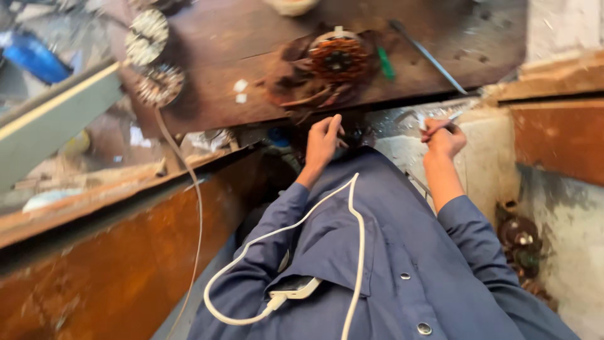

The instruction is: The person uses a screwdriver to adjust a small electrical component on a workbench. They then retrieve a sheet of white material from a drawer, cut it into strips with scissors, and trim the strips into smaller pieces.

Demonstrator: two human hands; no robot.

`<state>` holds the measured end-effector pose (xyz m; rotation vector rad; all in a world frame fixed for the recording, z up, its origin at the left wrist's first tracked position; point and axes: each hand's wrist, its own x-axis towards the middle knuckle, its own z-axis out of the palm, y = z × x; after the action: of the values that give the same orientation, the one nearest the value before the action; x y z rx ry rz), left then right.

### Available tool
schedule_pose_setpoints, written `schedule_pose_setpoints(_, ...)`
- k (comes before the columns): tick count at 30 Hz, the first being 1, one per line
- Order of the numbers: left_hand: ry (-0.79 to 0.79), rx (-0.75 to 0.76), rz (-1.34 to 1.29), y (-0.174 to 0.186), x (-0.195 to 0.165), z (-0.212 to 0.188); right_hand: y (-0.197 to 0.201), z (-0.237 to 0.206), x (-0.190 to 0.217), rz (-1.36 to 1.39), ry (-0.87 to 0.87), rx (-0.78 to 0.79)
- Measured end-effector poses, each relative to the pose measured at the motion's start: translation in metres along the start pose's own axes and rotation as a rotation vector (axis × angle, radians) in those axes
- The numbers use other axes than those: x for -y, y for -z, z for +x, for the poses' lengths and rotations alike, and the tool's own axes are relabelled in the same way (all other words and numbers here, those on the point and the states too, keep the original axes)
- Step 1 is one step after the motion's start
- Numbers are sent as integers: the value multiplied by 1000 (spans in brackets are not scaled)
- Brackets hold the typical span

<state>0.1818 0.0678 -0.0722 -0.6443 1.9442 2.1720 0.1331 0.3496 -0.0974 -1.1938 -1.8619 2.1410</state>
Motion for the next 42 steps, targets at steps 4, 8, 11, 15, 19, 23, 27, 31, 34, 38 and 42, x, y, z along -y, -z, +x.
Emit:
schedule_pose_setpoints(4,-355,-297,447,95,-45,-20,-28,1,-4,65,-108,-134)
schedule_pose_setpoints(8,-470,-334,937,175,-79,-5,-51,0,-4,266,-108,-113)
schedule_pose_setpoints(11,-582,-236,1168,210,-82,19,-57,-2,-2,266,-64,-137)
schedule_pose_setpoints(15,-325,-160,1121,223,-67,32,-25,-28,-3,253,37,-96)
schedule_pose_setpoints(19,-384,-174,1125,223,-60,28,10,-63,12,226,58,-166)
schedule_pose_setpoints(23,-392,-145,1105,222,-69,30,25,-69,30,218,61,-155)
schedule_pose_setpoints(27,-361,-90,1203,222,-78,30,15,-43,26,185,-59,-105)
schedule_pose_setpoints(31,-436,-70,1210,224,-78,27,-5,-13,12,176,-106,-95)
schedule_pose_setpoints(34,-532,-81,1230,227,-70,24,-15,0,4,158,-144,-124)
schedule_pose_setpoints(38,-637,-57,1257,234,-53,21,-27,12,-4,182,-101,-100)
schedule_pose_setpoints(42,-551,-121,1103,240,-43,17,-50,24,-2,364,-202,-70)
